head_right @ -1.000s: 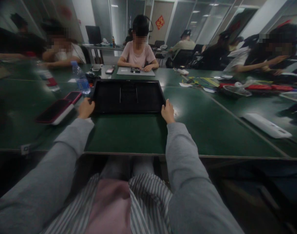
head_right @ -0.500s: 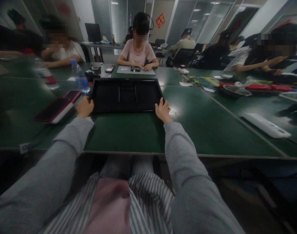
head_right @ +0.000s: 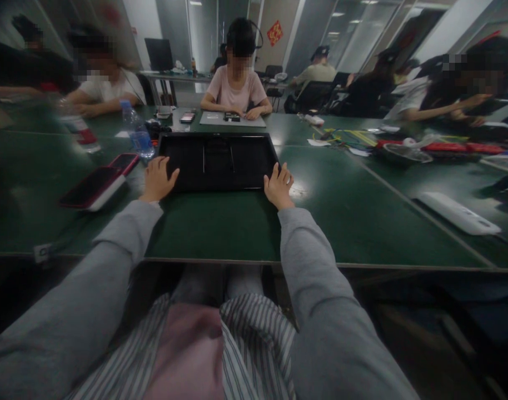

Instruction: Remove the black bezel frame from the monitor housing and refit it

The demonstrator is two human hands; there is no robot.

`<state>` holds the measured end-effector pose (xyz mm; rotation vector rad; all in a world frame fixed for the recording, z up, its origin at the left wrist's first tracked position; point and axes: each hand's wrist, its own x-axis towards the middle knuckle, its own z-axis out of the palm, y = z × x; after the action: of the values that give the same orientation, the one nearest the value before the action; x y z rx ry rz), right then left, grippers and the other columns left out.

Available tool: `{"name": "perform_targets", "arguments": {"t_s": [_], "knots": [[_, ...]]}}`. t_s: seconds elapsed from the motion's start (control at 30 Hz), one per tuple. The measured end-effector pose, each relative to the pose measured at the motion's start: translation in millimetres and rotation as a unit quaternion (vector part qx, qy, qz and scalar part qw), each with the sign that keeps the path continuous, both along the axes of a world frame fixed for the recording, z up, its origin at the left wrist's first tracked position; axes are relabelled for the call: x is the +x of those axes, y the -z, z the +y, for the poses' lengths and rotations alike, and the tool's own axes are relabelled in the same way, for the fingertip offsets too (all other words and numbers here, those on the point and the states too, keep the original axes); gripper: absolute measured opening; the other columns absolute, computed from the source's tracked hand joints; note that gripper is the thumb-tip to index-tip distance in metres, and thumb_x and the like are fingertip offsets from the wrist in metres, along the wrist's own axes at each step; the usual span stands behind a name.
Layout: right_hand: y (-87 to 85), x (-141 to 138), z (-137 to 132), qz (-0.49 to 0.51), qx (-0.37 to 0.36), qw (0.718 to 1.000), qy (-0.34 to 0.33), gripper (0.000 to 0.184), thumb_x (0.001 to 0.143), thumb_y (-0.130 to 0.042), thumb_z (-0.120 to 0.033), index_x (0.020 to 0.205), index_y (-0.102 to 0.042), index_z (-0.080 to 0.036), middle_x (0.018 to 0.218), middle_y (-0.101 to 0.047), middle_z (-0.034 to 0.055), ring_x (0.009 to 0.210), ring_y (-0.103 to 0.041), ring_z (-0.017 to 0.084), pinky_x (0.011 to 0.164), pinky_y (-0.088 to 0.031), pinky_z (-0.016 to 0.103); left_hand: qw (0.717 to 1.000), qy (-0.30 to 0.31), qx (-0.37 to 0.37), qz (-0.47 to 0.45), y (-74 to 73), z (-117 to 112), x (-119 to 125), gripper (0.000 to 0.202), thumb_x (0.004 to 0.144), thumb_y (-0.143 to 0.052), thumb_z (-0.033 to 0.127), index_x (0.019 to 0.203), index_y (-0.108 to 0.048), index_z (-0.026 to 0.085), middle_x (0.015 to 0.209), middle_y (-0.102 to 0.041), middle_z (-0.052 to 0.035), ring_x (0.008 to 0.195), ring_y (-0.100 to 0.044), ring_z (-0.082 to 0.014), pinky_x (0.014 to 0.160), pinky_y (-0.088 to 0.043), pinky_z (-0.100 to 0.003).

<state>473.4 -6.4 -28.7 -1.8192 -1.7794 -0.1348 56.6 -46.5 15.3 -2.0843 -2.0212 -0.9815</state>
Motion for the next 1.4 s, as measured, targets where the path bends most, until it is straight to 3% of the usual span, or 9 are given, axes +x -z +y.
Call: {"name": "perform_targets", "arguments": {"t_s": [0.13,0.3,0.47,0.63,0.8,0.93,1.1,1.3,1.4], "knots": [[-1.9,-18.5,-3.0,-0.020,-0.002,0.999,-0.044,0.078,0.107,-0.029,-0.061,0.171,-0.024,-0.016,0.175,-0.022,0.0243,0.159,-0.024,0.043,0.124,-0.019,0.074,1.000,0.014,-0.019,-0.008,-1.4,-3.9,4.4,0.062,0.104,-0.049,0.049,0.156,-0.047,0.016,0.164,-0.043,-0.0229,0.157,-0.032,-0.0414,0.125,-0.031,-0.056],[2.9,-41.6,-2.0,-0.038,-0.020,0.996,-0.084,0.076,0.108,-0.022,-0.064,0.171,-0.028,-0.022,0.174,-0.029,0.0214,0.158,-0.028,0.040,0.124,-0.019,0.073,1.000,0.012,-0.025,0.008,1.3,-2.2,4.5,0.064,0.101,-0.057,0.047,0.155,-0.049,0.016,0.165,-0.041,-0.0233,0.157,-0.031,-0.0433,0.126,-0.028,-0.059],[7.9,-43.6,1.3,-0.049,-0.033,0.994,-0.092,0.071,0.110,-0.020,-0.059,0.168,-0.036,-0.022,0.171,-0.034,0.0216,0.156,-0.031,0.040,0.124,-0.020,0.072,0.999,0.010,-0.020,0.023,2.1,-0.6,10.4,0.063,0.097,-0.061,0.041,0.153,-0.051,0.015,0.165,-0.042,-0.0233,0.155,-0.032,-0.0441,0.127,-0.024,-0.062],[4.6,-39.1,-0.1,-0.047,-0.025,0.994,-0.092,0.066,0.109,-0.030,-0.054,0.167,-0.036,-0.022,0.169,-0.034,0.0209,0.155,-0.031,0.039,0.122,-0.027,0.069,1.000,-0.013,-0.013,-0.009,-2.8,-4.3,6.1,0.057,0.099,-0.058,0.040,0.150,-0.054,0.017,0.162,-0.044,-0.0228,0.156,-0.031,-0.0437,0.127,-0.025,-0.063],[-4.9,-22.3,-1.0,0.012,0.018,1.000,0.003,0.063,0.105,-0.040,-0.045,0.162,-0.041,-0.017,0.165,-0.034,0.0258,0.154,-0.031,0.043,0.120,-0.027,0.073,0.992,-0.102,-0.026,-0.071,3.6,11.6,-20.6,0.058,0.099,-0.058,0.034,0.152,-0.051,0.011,0.159,-0.048,-0.0269,0.152,-0.042,-0.0436,0.124,-0.035,-0.059],[-5.6,-1.3,8.1,0.115,0.024,0.990,0.078,0.069,0.101,-0.045,-0.045,0.160,-0.040,-0.009,0.158,-0.040,0.0323,0.151,-0.035,0.047,0.117,-0.031,0.077,0.982,-0.092,-0.069,-0.147,18.7,34.3,-45.3,0.059,0.101,-0.057,0.035,0.152,-0.053,0.005,0.150,-0.061,-0.0270,0.141,-0.058,-0.0368,0.120,-0.043,-0.048],[-1.3,21.8,26.4,0.163,0.000,0.987,0.000,0.085,0.094,-0.056,-0.054,0.160,-0.041,-0.002,0.152,-0.053,0.0328,0.147,-0.048,0.045,0.123,-0.035,0.068,0.982,-0.061,-0.049,-0.173,31.6,49.9,-62.4,0.057,0.099,-0.061,0.030,0.152,-0.058,0.008,0.150,-0.064,-0.0216,0.136,-0.063,-0.0308,0.118,-0.046,-0.042],[-2.7,52.4,34.1,0.239,-0.045,0.969,0.037,0.078,0.090,-0.065,-0.046,0.154,-0.051,-0.004,0.132,-0.070,0.0254,0.130,-0.065,0.039,0.119,-0.046,0.060,0.979,-0.041,-0.046,-0.197,33.3,54.1,-79.8,0.053,0.096,-0.064,0.023,0.147,-0.064,0.005,0.145,-0.068,-0.0214,0.129,-0.068,-0.0285,0.113,-0.050,-0.037],[-0.4,62.9,35.2,0.291,-0.057,0.955,-0.008,0.070,0.085,-0.068,-0.042,0.147,-0.059,-0.011,0.134,-0.071,0.0199,0.125,-0.068,0.035,0.114,-0.051,0.058,0.974,-0.017,-0.054,-0.218,33.7,54.5,-84.3,0.053,0.094,-0.067,0.022,0.144,-0.065,0.005,0.142,-0.069,-0.0213,0.126,-0.070,-0.0266,0.111,-0.052,-0.034]]}}
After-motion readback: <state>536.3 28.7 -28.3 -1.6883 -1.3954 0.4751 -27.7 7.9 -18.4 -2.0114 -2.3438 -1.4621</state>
